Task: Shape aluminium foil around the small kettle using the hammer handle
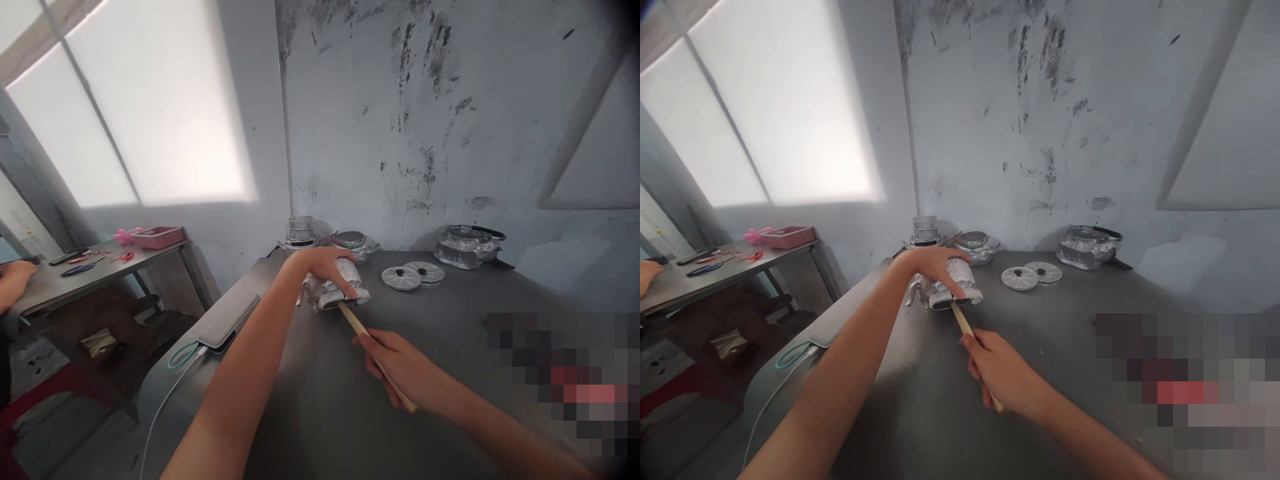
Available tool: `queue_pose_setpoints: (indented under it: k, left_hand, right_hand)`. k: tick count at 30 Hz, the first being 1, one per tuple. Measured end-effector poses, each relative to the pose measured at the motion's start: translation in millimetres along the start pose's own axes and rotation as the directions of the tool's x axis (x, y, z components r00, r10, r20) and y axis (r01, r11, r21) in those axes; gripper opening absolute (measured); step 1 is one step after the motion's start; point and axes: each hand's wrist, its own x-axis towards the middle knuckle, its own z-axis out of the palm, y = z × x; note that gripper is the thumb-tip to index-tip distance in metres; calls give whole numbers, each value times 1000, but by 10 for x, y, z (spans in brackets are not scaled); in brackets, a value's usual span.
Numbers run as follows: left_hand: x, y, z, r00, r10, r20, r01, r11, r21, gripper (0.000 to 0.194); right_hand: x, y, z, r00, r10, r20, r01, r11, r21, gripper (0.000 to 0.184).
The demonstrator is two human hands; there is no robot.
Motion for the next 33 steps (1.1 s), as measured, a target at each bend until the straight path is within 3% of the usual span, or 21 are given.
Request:
queue_pose_setpoints:
  k: [6, 11, 18, 24, 30, 33]
  left_hand:
    - [8, -15, 5, 1000, 14, -5, -15, 1000, -22, 91]
    - [-6, 10, -9, 999, 32, 17, -32, 999, -3, 93]
    - [-8, 32, -9, 999, 37, -6, -37, 999, 14, 91]
    - [-7, 37, -2, 999, 39, -18, -38, 999, 20, 90]
    - [-4, 27, 0, 999, 34, -24, -34, 999, 19, 90]
    - [-4, 13, 0, 998, 46, -31, -46, 999, 14, 89]
  right_hand:
    - [-14, -4, -4, 994, -106, -26, 107, 994, 14, 39]
    - [-39, -31, 9, 999, 7, 39, -7, 1000, 3, 34]
    - [0, 64, 29, 995, -103, -16, 103, 995, 5, 41]
    - [27, 80, -1, 999, -31, 25, 31, 999, -7, 37]
    - [-2, 6, -2, 996, -88, -28, 88, 996, 28, 37]
    - [-10, 3, 7, 999, -53, -5, 53, 998, 26, 36]
